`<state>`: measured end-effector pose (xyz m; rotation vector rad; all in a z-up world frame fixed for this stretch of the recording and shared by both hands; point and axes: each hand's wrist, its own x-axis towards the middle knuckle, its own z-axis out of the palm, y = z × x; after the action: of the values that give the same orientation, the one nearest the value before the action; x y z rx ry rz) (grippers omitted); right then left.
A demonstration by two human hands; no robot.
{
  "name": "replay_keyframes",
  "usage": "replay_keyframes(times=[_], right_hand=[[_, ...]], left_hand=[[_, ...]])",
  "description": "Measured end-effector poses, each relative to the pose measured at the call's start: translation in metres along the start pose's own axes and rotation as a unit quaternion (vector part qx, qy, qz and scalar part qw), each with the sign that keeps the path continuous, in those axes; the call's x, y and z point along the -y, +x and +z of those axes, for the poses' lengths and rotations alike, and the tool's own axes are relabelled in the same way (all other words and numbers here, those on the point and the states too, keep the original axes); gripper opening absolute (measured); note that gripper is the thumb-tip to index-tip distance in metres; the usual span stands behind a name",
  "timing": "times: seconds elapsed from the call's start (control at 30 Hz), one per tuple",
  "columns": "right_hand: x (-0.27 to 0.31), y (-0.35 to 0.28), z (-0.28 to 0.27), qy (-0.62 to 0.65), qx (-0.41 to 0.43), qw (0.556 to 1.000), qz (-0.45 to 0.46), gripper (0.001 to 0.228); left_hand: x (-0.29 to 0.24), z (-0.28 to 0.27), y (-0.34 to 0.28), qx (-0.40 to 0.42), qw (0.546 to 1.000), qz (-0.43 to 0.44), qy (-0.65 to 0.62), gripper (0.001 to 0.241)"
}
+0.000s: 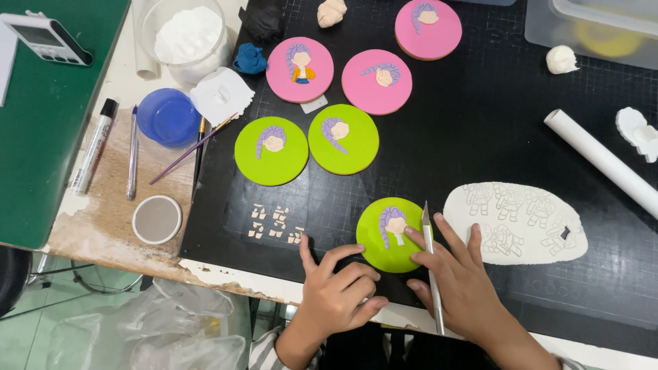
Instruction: The person uses a sculpting tool to carve details into a white clay sheet and then applies small clay pieces to circular green and pink bases to create figures.
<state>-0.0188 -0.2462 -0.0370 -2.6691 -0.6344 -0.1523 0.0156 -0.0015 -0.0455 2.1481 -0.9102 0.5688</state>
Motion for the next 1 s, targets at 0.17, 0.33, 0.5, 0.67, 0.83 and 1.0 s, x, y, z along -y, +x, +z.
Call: replay_keyframes(times=[0.17,0.33,0.5,0.67,0.83,1.0], right_hand=[[-0.0026,0.0003,0.0041,-0.013,0.008,1.0,-0.026,0.032],[-0.0037,-0.0017,0.0016,0.022,0.021,1.0,-0.005,0.038],[-0.003,0.0015,-0.0016,0.053,0.049,0.997,0.004,0.039],[-0.0028,-0.0011,-0.0021,0.063,0.019,0.998,0.005,0.04],[-0.0042,-0.0007,0.0018,0.019,0.051,0.999,-0.001,0.049],[-0.0032,-0.002,-0.003,0.11,-0.019,0.994,-0.007,0.043]], left_hand=[[-0.0002,0.0003,0.0001,-0.004,1.0,-0.001,0.0,0.047],[-0.0003,0.0013,-0.0008,-0.004,1.0,-0.004,0.001,0.045],[-0.0003,0.003,-0.0016,-0.012,1.0,0.002,0.009,0.044],[-0.0012,0.0032,-0.0017,-0.007,1.0,-0.001,0.013,0.045],[-0.0012,0.0029,-0.0022,-0.008,1.0,0.001,0.019,0.045],[-0.0005,0.0037,-0.0016,-0.019,1.0,0.009,0.021,0.046]])
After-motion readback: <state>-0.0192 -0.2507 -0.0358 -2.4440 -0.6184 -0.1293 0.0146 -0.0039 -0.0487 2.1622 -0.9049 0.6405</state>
